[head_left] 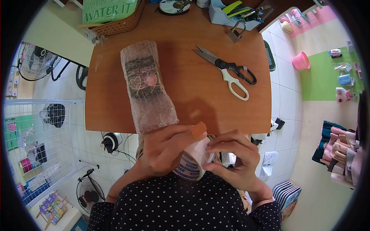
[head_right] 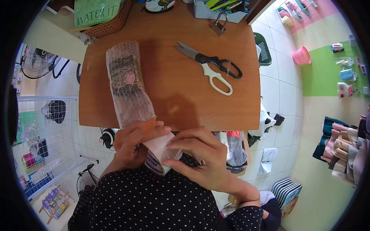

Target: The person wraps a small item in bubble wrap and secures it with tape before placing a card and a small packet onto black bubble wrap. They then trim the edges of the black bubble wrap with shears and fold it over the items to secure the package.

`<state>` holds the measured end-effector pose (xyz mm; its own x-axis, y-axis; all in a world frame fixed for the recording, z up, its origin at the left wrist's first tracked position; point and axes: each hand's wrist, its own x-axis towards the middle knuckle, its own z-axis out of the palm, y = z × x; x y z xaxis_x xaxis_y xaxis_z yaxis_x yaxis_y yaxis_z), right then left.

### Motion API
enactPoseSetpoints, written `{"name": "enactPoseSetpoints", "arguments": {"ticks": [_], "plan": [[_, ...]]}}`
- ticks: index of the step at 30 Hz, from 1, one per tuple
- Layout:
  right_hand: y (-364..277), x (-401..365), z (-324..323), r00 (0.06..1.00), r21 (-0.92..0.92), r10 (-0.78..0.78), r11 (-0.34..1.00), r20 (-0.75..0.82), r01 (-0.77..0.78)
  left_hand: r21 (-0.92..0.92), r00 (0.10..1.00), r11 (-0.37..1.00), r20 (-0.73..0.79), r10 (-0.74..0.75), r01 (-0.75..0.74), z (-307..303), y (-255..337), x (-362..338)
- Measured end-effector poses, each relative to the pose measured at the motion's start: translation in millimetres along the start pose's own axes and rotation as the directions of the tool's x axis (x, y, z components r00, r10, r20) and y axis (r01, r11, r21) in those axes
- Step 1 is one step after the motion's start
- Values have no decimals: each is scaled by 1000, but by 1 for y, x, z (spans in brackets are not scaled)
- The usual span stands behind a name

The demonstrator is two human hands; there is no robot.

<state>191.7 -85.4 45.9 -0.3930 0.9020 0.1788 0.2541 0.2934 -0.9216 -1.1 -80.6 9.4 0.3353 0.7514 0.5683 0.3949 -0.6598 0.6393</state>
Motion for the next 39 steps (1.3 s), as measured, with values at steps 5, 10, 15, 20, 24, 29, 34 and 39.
{"name": "enactPoseSetpoints", "arguments": {"ticks": [5, 10, 15, 20, 24, 29, 34, 39], "plan": [[0, -1, 2, 997, -8, 77, 997, 3, -77, 119, 992, 986, -36, 121, -116, -3, 0, 2], [-10, 4, 6, 996, -120, 94, 988, -2, -94, 188, 985, 968, 12, 170, -169, -7, 1, 5], [-4, 8, 17, 996, -202, -91, 976, -16, 86, 233, 971, 948, -49, 233, -216, -3, 2, 7], [-5, 9, 17, 996, -215, -81, 973, 34, 86, 173, 967, 956, -52, 248, -236, -3, 2, 2], [5, 7, 18, 999, -94, -40, 995, 13, 41, -14, 995, 1000, 100, -2, 3, -11, -4, -7], [9, 8, 13, 982, -116, -185, 975, 43, 189, -680, 871, 606, 102, -481, 414, -3, -5, -19], [2, 12, -2, 979, -24, -106, 993, 173, 112, -531, 903, 733, 205, -377, 426, -10, -4, -16], [8, 11, -4, 973, 0, -119, 993, 197, 121, -243, 983, 954, 96, -154, 174, -14, -3, -8]]}}
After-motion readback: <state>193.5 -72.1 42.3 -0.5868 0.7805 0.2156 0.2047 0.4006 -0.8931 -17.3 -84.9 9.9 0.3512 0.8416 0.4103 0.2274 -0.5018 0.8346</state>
